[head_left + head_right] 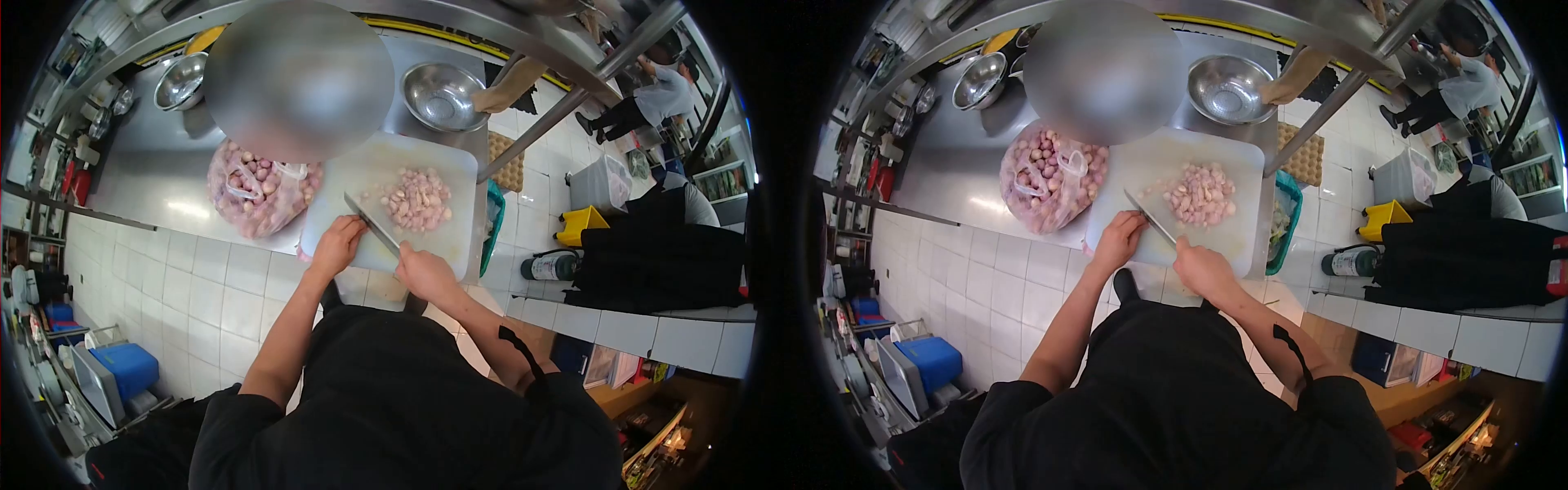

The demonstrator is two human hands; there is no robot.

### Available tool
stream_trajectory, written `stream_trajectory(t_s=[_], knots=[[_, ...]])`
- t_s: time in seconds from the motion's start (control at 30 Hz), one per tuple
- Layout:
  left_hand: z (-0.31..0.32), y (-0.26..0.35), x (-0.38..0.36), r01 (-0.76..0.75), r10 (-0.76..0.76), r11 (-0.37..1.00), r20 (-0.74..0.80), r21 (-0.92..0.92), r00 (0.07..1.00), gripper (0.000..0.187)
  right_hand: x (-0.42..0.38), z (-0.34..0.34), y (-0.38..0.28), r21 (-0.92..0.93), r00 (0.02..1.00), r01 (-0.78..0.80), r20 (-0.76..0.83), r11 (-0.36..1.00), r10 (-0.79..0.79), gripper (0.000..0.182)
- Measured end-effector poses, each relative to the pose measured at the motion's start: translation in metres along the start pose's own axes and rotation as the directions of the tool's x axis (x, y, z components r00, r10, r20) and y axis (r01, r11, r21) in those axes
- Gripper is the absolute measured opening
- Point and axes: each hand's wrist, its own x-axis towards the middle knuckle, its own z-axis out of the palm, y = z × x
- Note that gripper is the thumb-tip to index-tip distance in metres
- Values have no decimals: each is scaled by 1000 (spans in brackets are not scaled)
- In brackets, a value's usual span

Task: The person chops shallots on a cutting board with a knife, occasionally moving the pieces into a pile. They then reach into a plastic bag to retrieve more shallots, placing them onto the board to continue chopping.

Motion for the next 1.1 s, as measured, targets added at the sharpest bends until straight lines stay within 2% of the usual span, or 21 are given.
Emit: stream_trajectory(t_s=[0.13,0.27,0.37,0.47,0.77,1.1], knots=[[0,0,-1,3,-3,1000,-1,9,1000,16,-2,-13,-4,-21,1000,3,15,1000,-2,21],[5,0,-3,1,-1,1000,-24,-2,1000,15,4,11,7,16,1000,-6,-19,1000,6,23],[4,2,-8,46,-45,999,-32,8,998,15,2,3,-1,14,1000,-8,14,1000,8,23],[7,1,-4,-14,14,1000,-60,-5,998,15,0,5,2,37,1000,-15,-7,999,15,23],[10,-5,-3,5,-4,1000,-71,10,997,20,0,-2,4,-19,1000,6,24,1000,-5,21],[10,-2,-7,8,-8,1000,-95,4,995,20,-1,-1,2,46,1000,1,21,999,-2,23]])
